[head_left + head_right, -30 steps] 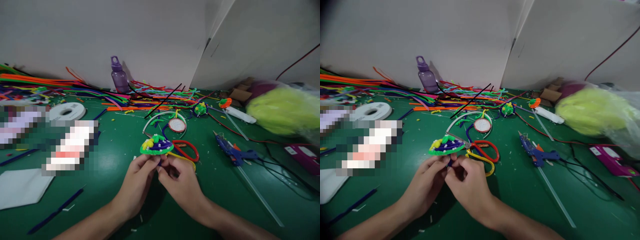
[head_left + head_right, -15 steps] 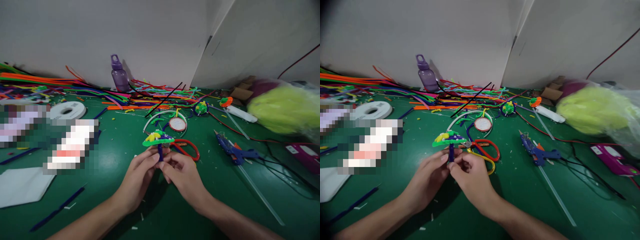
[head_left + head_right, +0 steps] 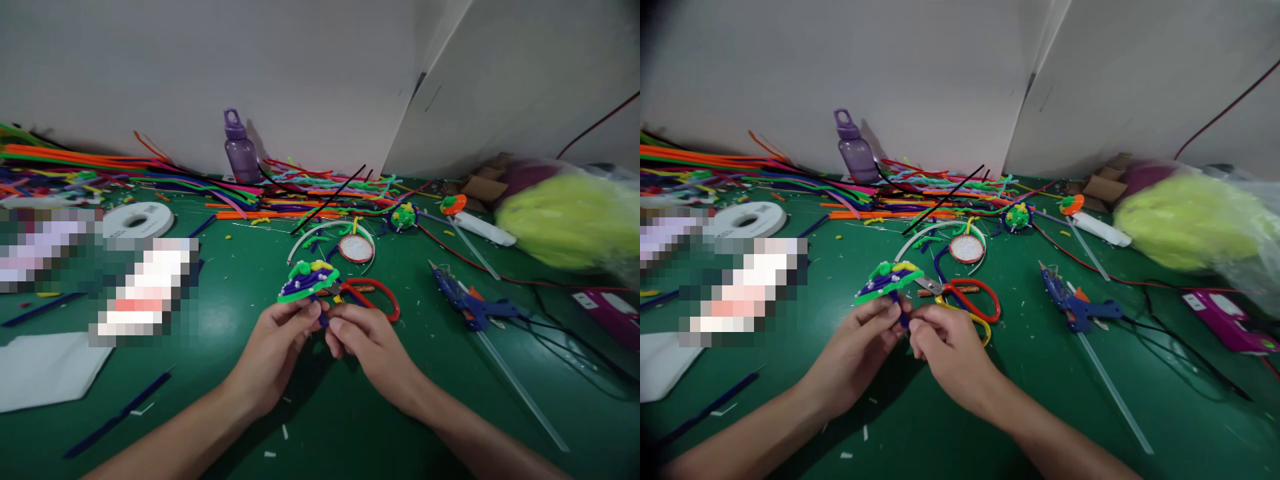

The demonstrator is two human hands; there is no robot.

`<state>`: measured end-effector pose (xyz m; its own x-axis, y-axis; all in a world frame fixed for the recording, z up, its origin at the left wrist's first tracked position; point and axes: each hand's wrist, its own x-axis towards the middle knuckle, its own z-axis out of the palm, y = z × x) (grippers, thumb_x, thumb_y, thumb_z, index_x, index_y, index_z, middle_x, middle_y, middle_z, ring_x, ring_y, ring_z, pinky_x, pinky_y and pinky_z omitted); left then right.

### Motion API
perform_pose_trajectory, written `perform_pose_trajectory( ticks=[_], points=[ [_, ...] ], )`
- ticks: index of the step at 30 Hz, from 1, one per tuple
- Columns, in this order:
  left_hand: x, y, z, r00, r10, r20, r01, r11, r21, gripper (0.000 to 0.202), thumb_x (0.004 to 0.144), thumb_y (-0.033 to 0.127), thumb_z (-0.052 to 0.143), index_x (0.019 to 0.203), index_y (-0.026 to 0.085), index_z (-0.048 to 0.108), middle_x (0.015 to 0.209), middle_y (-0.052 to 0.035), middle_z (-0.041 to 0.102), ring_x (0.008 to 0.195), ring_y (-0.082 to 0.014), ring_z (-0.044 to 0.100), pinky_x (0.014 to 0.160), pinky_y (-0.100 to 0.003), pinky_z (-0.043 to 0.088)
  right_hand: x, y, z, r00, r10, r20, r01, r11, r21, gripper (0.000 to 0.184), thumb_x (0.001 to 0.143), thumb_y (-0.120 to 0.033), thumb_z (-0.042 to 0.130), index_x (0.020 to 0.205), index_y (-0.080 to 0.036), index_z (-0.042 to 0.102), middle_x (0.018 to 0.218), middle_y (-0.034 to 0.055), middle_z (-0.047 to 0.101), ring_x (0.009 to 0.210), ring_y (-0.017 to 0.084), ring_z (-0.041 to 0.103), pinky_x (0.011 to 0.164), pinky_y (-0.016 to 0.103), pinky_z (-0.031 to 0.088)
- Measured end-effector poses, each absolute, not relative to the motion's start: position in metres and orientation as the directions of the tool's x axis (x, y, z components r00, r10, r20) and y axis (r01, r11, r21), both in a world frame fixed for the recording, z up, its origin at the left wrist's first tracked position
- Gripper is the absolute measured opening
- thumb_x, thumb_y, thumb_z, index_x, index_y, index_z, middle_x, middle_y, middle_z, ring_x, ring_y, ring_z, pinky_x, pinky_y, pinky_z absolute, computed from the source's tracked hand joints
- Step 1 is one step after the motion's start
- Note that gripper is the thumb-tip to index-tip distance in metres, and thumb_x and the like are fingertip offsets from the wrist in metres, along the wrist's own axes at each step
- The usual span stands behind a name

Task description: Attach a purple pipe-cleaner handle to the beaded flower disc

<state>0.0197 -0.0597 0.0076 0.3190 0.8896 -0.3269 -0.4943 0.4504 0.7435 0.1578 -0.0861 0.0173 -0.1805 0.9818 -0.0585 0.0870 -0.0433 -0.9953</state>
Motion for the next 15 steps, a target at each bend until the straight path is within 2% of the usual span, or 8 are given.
perform_pose_trajectory(
  ticks=[3, 6, 10, 13, 15],
  points=[
    [0.021, -0.06, 0.009, 0.303, 0.9, -0.314, -0.486, 0.429, 0.761, 0.008, 0.067, 0.021, 0.076, 0.069, 0.015, 0.072, 0.071, -0.0017, 0.069, 0.063, -0.0102, 0.059, 0.063, -0.021, 0.048, 0.159, -0.088, 0.019, -0.186, 0.982, 0.009, 0.2, 0.047, -0.979, 0.029, 0.086, -0.022, 0.039, 0.058, -0.017, 0.046, 0.056, -0.0017, 0.046, 0.054, 0.009, 0.042, 0.05, 0.022, 0.034],
    [0.021, -0.061, 0.01, 0.289, 0.91, -0.298, -0.478, 0.407, 0.778, 0.009, 0.066, 0.022, 0.077, 0.067, 0.016, 0.072, 0.069, -0.0013, 0.068, 0.065, -0.0112, 0.06, 0.064, -0.021, 0.048, 0.158, -0.088, 0.016, -0.166, 0.985, 0.046, 0.32, 0.098, -0.942, 0.029, 0.088, -0.026, 0.042, 0.061, -0.017, 0.05, 0.056, -0.0022, 0.048, 0.052, 0.009, 0.044, 0.048, 0.022, 0.033],
    [0.02, -0.061, 0.007, 0.243, 0.927, -0.286, -0.408, 0.366, 0.836, 0.01, 0.066, 0.023, 0.077, 0.073, 0.017, 0.073, 0.072, -0.0013, 0.07, 0.075, -0.0143, 0.061, 0.073, -0.024, 0.047, 0.158, -0.088, 0.009, -0.163, 0.944, 0.286, 0.541, 0.328, -0.775, 0.018, 0.083, -0.019, 0.049, 0.067, -0.017, 0.056, 0.057, -0.0023, 0.05, 0.053, 0.01, 0.044, 0.051, 0.023, 0.033],
    [0.018, -0.062, 0.005, 0.263, 0.936, -0.234, -0.31, 0.312, 0.898, 0.012, 0.07, 0.024, 0.073, 0.08, 0.018, 0.073, 0.075, -0.0014, 0.07, 0.079, -0.0163, 0.061, 0.075, -0.025, 0.046, 0.16, -0.088, 0.006, -0.202, 0.901, 0.385, 0.602, 0.424, -0.676, 0.016, 0.082, -0.016, 0.049, 0.068, -0.017, 0.058, 0.061, -0.0008, 0.053, 0.057, 0.011, 0.047, 0.055, 0.024, 0.036],
    [0.018, -0.062, 0.005, 0.252, 0.947, -0.199, -0.245, 0.261, 0.934, 0.009, 0.072, 0.025, 0.072, 0.077, 0.018, 0.072, 0.071, -0.0002, 0.068, 0.076, -0.0154, 0.059, 0.071, -0.024, 0.045, 0.161, -0.088, 0.006, -0.231, 0.871, 0.433, 0.63, 0.473, -0.615, 0.017, 0.082, -0.016, 0.048, 0.067, -0.017, 0.058, 0.063, 0.0005, 0.056, 0.059, 0.012, 0.05, 0.057, 0.024, 0.038]
  ],
)
